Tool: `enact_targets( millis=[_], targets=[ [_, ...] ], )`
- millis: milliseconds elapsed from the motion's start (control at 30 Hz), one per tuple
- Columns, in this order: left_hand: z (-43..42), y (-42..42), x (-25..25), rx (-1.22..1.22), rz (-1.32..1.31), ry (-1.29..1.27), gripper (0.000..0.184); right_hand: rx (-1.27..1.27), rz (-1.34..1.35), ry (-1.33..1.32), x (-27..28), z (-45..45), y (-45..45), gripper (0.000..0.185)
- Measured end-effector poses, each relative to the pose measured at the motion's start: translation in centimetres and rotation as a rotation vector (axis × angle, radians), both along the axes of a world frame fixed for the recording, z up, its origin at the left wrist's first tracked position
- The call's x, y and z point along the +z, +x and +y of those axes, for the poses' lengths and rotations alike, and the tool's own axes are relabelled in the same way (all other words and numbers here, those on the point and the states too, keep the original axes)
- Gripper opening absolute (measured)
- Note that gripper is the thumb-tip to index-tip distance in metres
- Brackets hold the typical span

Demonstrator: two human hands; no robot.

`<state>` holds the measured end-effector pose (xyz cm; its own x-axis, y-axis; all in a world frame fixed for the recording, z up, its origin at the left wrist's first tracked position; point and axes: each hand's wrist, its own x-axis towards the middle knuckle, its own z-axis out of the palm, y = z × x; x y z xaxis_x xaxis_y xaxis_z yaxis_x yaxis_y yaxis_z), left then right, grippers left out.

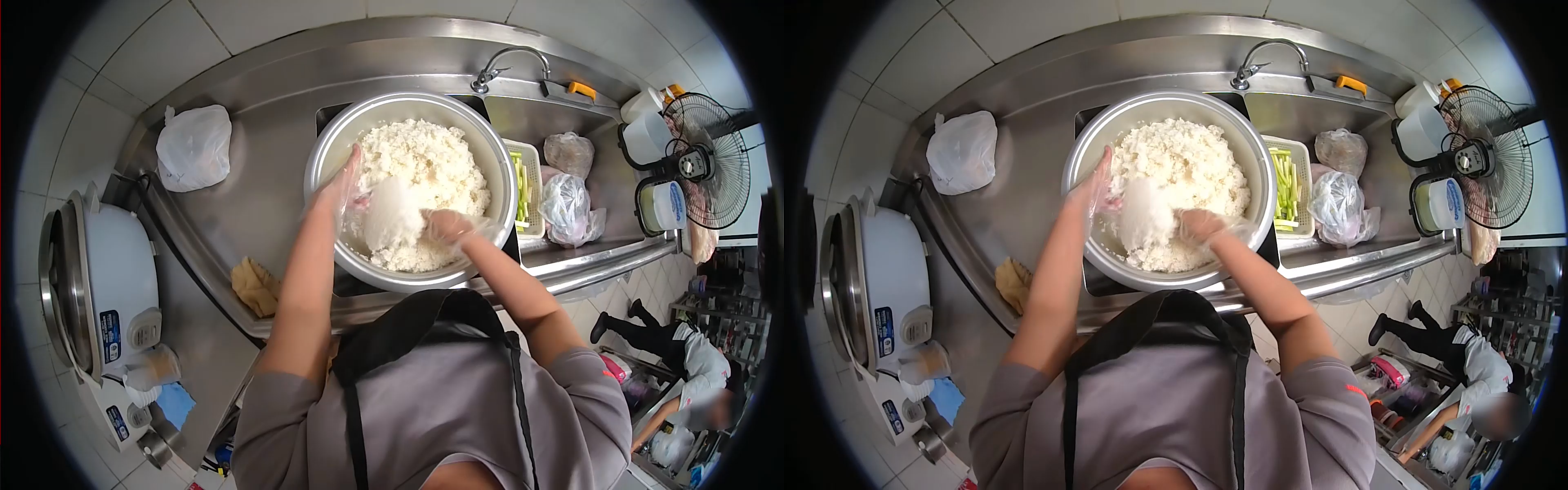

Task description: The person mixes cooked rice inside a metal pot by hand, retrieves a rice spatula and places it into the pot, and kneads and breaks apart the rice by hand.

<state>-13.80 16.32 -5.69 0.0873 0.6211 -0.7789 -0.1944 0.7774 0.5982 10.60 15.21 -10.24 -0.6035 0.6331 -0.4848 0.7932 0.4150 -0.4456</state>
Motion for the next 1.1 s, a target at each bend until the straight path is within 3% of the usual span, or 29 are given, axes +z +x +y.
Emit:
enact_targets(
  millis=[33,133,233,333,433,533,633,700,733,833,867,967,1033,1067,1100],
  targets=[
    [0.4,0.1,-1.0,0.043,-0.128,0.018,0.085,-0.002,0.048,0.022,0.2,0.8,0.5,0.038],
    [0.4,2.3,-4.3,-0.170,0.234,0.230,0.083,0.131,-0.035,-0.116,0.2,4.7,1.8,0.039],
    [0.4,4.7,-7.4,-0.263,0.413,0.567,0.086,0.123,-0.289,-0.212,2.5,8.0,2.0,0.043],
    [-0.1,7.1,-8.8,-0.267,0.559,0.777,0.097,0.350,-0.225,-0.015,0.1,12.3,5.3,0.037],
    [-1.1,8.7,-7.9,-0.204,0.567,0.902,0.115,0.368,-0.359,0.329,8.4,12.3,4.7,0.025],
    [-1.4,10.0,-8.3,-0.147,0.636,0.999,0.122,0.117,-0.401,0.582,9.3,12.9,3.3,0.018],
    [-0.8,10.3,-9.1,-0.179,0.672,0.914,0.120,0.017,-0.443,0.680,4.7,11.6,1.2,0.015],
    [0.2,10.1,-8.7,-0.128,0.524,0.771,0.117,-0.107,-0.449,0.587,-1.4,11.3,0.4,0.018],
    [0.6,9.6,-8.3,-0.102,0.454,0.695,0.115,0.028,-0.486,0.562,-0.5,10.3,-0.1,0.020],
    [1.3,7.8,-7.0,-0.072,0.447,0.684,0.111,-0.174,-0.256,0.423,-2.2,12.3,2.5,0.021],
    [0.7,7.1,-5.1,-0.036,0.356,0.806,0.112,-0.136,-0.211,0.595,-3.5,13.1,3.0,0.024],
    [1.4,6.4,-1.8,0.206,0.061,0.900,0.105,-0.252,-0.060,0.526,4.8,11.3,0.6,0.029],
    [1.4,6.4,-1.0,0.346,-0.135,0.923,0.104,-0.354,0.308,0.179,7.8,7.8,-0.9,0.025],
    [1.4,6.5,-0.8,0.398,-0.234,0.921,0.104,-0.415,0.358,0.017,6.7,6.2,-2.1,0.028],
    [1.6,6.5,-0.7,0.448,-0.332,0.919,0.105,-0.169,0.482,-0.067,4.6,5.2,-2.6,0.035]
  ],
)
